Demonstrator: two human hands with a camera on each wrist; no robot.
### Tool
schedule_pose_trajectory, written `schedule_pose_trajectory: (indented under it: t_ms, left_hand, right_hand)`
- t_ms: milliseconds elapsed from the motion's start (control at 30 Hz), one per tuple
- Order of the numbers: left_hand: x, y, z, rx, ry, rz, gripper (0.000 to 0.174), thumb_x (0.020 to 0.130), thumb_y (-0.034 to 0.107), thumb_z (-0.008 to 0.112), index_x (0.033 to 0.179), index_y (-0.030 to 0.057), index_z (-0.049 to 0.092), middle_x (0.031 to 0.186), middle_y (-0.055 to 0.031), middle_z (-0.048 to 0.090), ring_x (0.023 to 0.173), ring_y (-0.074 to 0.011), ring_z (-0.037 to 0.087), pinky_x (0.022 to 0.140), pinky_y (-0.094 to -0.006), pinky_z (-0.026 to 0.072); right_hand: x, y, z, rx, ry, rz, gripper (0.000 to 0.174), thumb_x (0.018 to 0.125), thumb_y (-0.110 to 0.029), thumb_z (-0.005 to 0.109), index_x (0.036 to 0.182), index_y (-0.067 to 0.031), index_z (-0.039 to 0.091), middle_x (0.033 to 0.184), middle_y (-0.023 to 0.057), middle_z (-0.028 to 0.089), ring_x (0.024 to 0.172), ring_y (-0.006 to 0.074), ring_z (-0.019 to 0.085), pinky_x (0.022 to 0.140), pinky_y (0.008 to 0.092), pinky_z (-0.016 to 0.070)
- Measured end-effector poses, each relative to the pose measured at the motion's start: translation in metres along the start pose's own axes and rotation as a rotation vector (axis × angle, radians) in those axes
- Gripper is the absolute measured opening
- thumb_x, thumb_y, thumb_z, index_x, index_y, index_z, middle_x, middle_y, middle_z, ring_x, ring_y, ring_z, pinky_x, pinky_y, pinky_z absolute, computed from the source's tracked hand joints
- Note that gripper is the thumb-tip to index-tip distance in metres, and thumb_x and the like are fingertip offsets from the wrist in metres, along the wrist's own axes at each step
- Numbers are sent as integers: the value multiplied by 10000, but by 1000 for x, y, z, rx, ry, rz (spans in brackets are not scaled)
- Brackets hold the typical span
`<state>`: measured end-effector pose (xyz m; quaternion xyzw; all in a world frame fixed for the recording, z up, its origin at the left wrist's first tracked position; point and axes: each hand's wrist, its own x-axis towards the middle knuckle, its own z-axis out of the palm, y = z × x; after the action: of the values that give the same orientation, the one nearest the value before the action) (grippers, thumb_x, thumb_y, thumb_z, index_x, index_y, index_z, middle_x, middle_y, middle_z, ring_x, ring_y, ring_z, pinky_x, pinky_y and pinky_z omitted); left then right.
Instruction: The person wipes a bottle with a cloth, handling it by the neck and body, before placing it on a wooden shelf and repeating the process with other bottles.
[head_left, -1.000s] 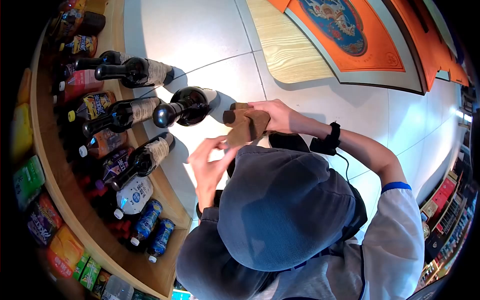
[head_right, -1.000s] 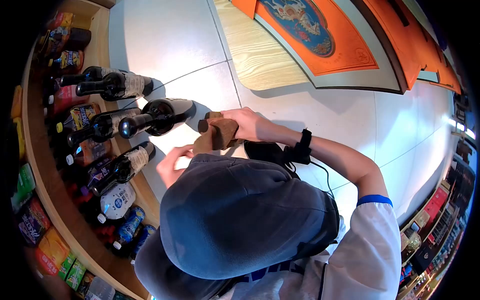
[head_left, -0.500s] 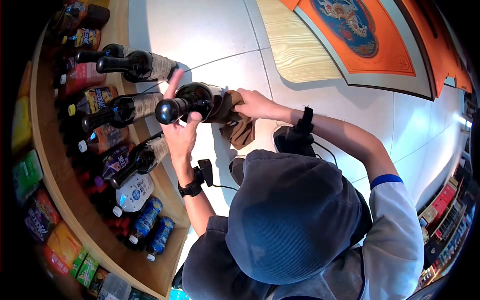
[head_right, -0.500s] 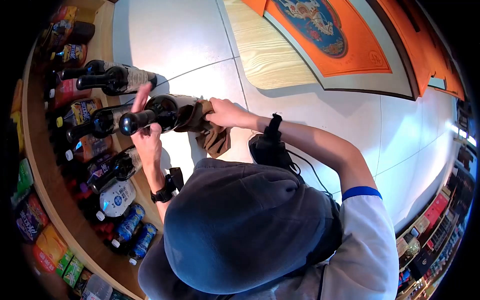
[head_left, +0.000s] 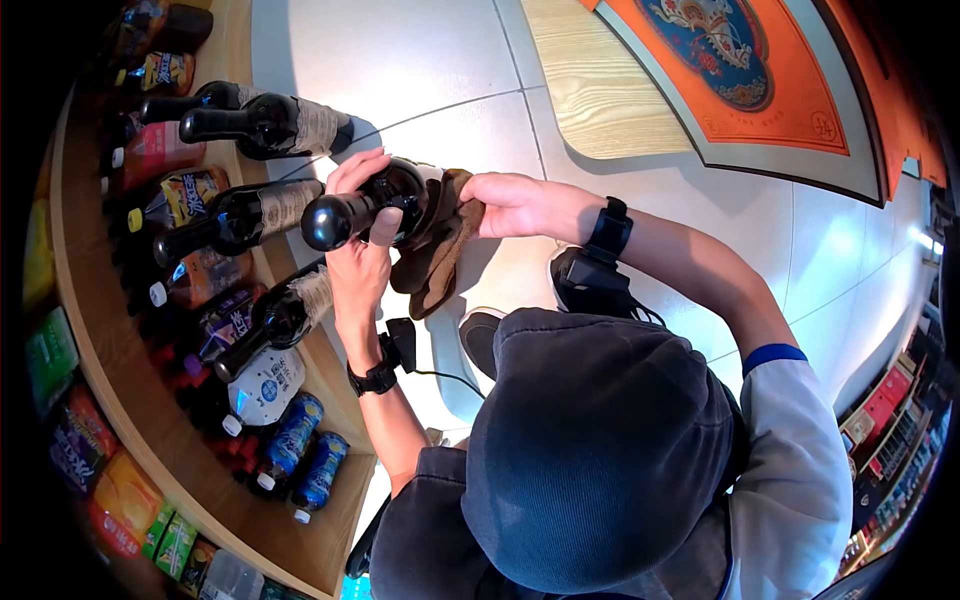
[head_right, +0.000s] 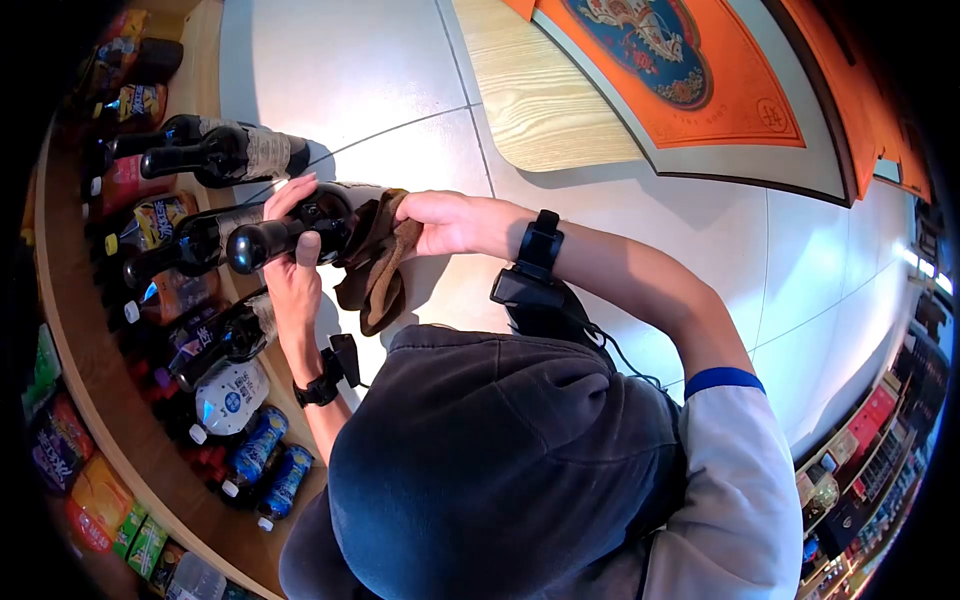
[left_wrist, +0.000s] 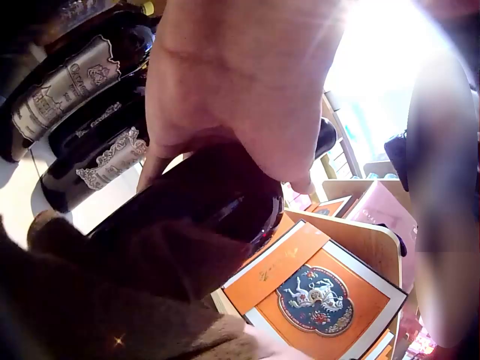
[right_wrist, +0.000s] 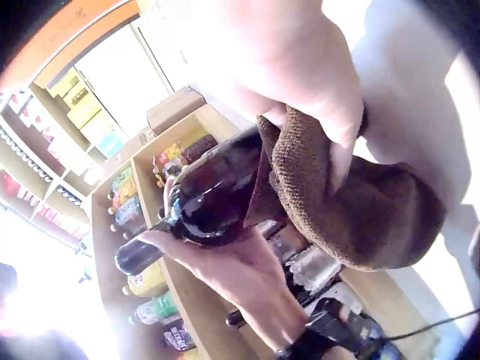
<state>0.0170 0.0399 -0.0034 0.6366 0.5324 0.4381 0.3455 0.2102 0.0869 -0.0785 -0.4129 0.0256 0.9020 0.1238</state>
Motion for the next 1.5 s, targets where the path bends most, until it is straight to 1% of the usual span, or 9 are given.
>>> schedule_pose_trajectory:
  t_ms: [100,400,533,800,1100,1167,1300,1333,1500]
  left_hand:
    - [0,0,-1,2,-4,3,554,896,458,715,1257,46,632,1309,-141,571,1230,-293,553,1057,-443,445]
    - [0,3,-1,-13,-2,3,580,901,503,687,1254,46,633,1313,-141,570,1242,-293,544,1066,-446,430]
    - [1,3,-2,83,-16,5,647,945,589,545,1253,26,627,1317,-143,591,1267,-293,525,1108,-448,376]
    - [3,4,-1,14,-4,27,732,939,637,438,1323,39,611,1394,-154,556,1306,-319,518,1111,-446,386]
    - [-28,-1,5,133,374,43,1019,905,827,293,1448,-15,475,1488,-215,456,1389,-352,434,1153,-465,312]
    - [-52,-7,10,202,596,107,785,932,661,550,1333,-14,546,1285,-204,528,1201,-323,526,1033,-433,413]
    - [-100,5,36,137,663,10,489,901,366,749,1138,1,525,1050,-91,505,911,-182,491,839,-320,425]
    - [-103,5,41,198,628,15,491,833,306,819,1116,2,555,1004,-123,547,860,-240,553,807,-340,474]
    - [-118,-2,74,154,644,-88,745,894,516,712,1347,-16,455,1225,-196,514,1117,-295,535,958,-419,463]
  right_hand:
    - [-5,-1,6,-2,-33,-31,210,971,16,389,1152,64,483,1177,182,561,1059,307,640,1017,547,529]
    - [-25,-7,22,-39,-34,2,214,963,19,397,1155,49,487,1160,176,575,1054,314,646,1006,531,533]
    - [-34,-11,28,-53,-27,3,223,963,18,396,1163,37,493,1164,172,574,1055,309,646,1005,534,533]
    - [-43,-9,27,-162,-68,-19,263,995,-24,396,1224,45,505,1201,145,608,1091,254,644,1008,446,534]
    - [-67,-8,34,-503,-43,-98,277,986,-119,509,1185,67,560,1089,119,649,971,192,676,860,363,582]
    - [-73,-10,39,-833,5,-72,257,981,-163,556,1160,18,591,1009,52,646,942,104,651,787,253,539]
    - [-64,7,32,-1154,-184,-369,400,970,-266,636,1268,-2,600,1072,65,694,994,121,633,856,291,508]
    - [-67,11,35,-1299,-114,-356,475,957,-368,650,1247,7,621,1049,102,733,950,154,683,807,303,536]
    - [-64,22,30,-1859,-267,-663,607,943,-531,633,756,46,671,606,199,588,501,317,591,521,357,499]
